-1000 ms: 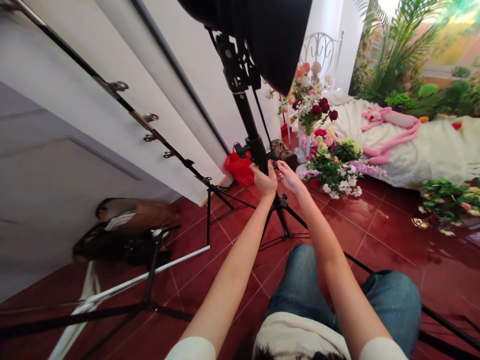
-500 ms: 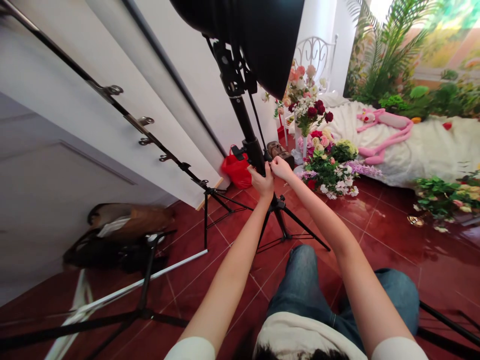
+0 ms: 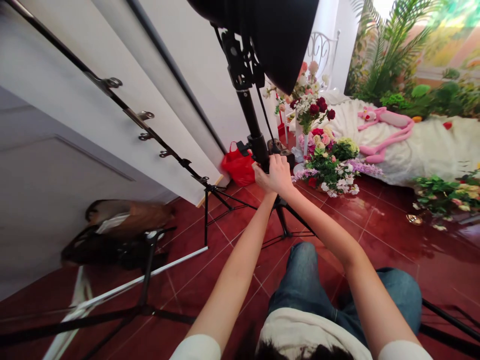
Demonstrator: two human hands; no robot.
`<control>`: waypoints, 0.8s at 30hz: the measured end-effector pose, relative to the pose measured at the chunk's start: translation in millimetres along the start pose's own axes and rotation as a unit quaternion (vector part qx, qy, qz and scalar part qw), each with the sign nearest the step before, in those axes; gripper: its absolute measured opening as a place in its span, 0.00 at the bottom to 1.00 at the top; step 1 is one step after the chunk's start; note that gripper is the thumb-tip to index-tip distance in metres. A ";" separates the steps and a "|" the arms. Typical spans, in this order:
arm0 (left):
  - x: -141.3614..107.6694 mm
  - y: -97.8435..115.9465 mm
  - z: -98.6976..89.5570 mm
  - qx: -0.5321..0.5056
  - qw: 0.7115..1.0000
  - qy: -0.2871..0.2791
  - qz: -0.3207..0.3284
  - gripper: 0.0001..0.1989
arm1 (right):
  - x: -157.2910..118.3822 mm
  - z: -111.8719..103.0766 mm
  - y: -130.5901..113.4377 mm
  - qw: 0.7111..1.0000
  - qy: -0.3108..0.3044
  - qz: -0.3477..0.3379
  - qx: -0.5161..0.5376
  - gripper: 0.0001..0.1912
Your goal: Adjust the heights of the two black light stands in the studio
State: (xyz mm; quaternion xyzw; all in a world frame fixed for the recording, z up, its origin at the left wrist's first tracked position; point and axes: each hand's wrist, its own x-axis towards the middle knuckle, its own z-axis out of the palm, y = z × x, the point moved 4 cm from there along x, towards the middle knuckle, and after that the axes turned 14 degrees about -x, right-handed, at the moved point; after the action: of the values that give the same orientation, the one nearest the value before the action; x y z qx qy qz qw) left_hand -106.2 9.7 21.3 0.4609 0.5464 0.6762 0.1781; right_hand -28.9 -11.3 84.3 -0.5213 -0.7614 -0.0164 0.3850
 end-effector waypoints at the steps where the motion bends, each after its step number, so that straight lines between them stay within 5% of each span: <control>1: 0.3 -0.7 -1.2 0.018 1.000 0.017 -0.007 0.17 | 6.2 5.2 -1.1 1.000 -0.005 0.003 -0.007 0.23; 3: 1.0 0.3 -3.1 0.067 0.996 0.053 -0.008 0.17 | 15.9 13.6 -0.9 1.000 -0.010 0.013 0.011 0.23; 8: -0.1 6.5 -1.7 0.078 0.996 0.029 0.027 0.15 | 28.3 13.9 -6.1 0.991 -0.029 0.080 0.107 0.22; 19: -5.0 0.8 -1.3 0.033 0.988 0.092 0.120 0.20 | 121.6 -58.4 -54.8 0.982 0.031 0.020 0.184 0.20; 24: -5.6 3.7 -1.3 0.040 0.983 0.097 0.148 0.26 | 136.0 -75.7 -66.9 0.977 0.040 0.002 0.209 0.17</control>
State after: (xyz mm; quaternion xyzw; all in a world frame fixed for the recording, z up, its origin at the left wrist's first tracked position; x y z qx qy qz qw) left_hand -103.4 3.5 22.2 0.4760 0.5134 0.7140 0.0034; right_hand -61.5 32.2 244.7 -0.4299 -0.7310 0.1231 0.5155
